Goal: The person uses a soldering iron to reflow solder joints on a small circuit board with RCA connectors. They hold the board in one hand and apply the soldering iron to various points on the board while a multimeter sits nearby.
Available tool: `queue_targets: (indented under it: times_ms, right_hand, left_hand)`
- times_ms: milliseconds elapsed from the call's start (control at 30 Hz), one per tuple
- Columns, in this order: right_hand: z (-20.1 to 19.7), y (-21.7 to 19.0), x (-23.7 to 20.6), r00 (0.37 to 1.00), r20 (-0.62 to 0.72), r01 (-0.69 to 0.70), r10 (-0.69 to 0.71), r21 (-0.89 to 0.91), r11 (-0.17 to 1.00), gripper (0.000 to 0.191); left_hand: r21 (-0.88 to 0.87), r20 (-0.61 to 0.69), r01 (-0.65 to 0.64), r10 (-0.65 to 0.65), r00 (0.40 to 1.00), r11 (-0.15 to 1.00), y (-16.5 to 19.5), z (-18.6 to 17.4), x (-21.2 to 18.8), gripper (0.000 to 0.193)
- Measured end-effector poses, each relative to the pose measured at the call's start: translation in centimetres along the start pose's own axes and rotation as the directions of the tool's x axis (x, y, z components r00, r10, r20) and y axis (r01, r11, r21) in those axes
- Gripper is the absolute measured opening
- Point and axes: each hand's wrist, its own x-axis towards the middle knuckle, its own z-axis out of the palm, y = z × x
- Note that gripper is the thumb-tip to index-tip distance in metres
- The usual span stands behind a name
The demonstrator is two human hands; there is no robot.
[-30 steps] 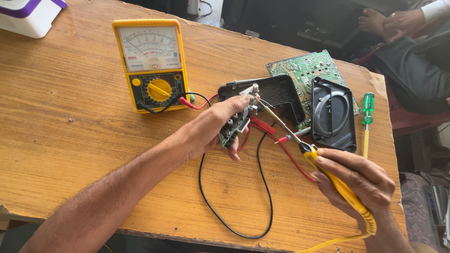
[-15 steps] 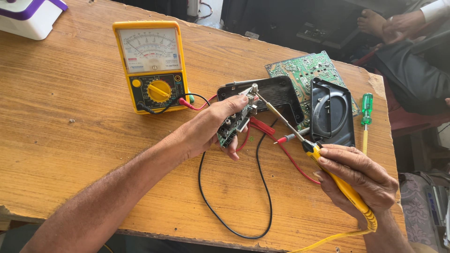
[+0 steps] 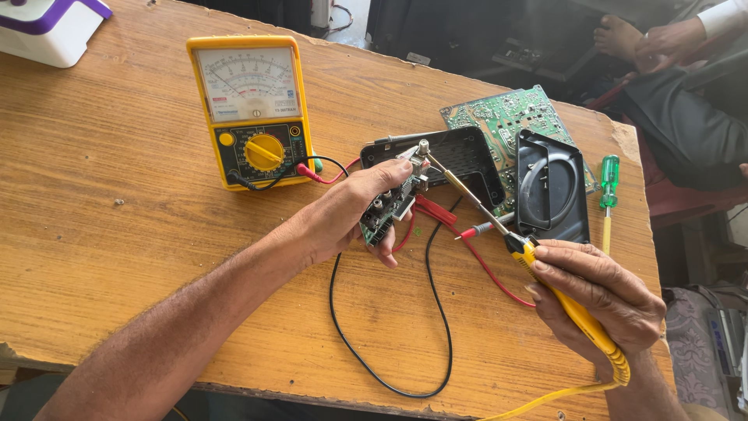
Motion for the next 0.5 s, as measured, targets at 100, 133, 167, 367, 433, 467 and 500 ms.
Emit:
queue_targets:
  times_ms: [100, 133, 167, 367, 433, 467, 500]
  right_hand:
    - [0.0, -0.07, 0.01, 1.0, 0.001, -0.003, 0.003, -0.006, 1.0, 0.025]
    - [-0.02, -0.16, -0.02, 1.0, 0.005, -0.007, 0.007, -0.003, 1.0, 0.025]
    - [-0.01, -0.19, -0.01, 1.0, 0.008, -0.011, 0.011, 0.0, 1.0, 0.025]
    - [-0.03, -0.13, -0.1, 1.0, 0.004, -0.013, 0.013, -0.001, 1.0, 0.024]
    - [-0.11, 0.01, -0.13, 1.0, 0.005, -0.008, 0.008, -0.001, 1.0, 0.024]
    - [-0.13, 0.09, -0.13, 1.0, 0.006, -0.004, 0.004, -0.001, 1.0, 0.024]
    - [-0.13, 0.16, -0.11, 1.0, 0.001, -0.002, 0.002, 0.003, 1.0, 0.024]
  left_hand:
    - [0.013, -0.007, -0.007, 0.007, 1.0, 1.0, -0.04, 0.01, 0.07, 0.055]
    - [0.019, -0.008, -0.011, 0.011, 1.0, 1.0, -0.09, 0.04, 0.02, 0.055]
    - [0.026, -0.009, -0.016, 0.016, 1.0, 1.0, -0.11, 0.08, 0.01, 0.055]
    - [0.005, 0.01, -0.033, 0.033, 0.999, 0.999, -0.01, 0.04, -0.05, 0.054]
    - [-0.009, 0.012, -0.032, 0.032, 0.999, 0.999, -0.03, 0.08, -0.11, 0.054]
    - [-0.013, 0.005, -0.025, 0.025, 1.0, 1.0, -0.04, 0.11, -0.12, 0.053]
    - [-0.017, -0.001, -0.019, 0.019, 1.0, 1.0, -0.02, 0.12, -0.12, 0.052]
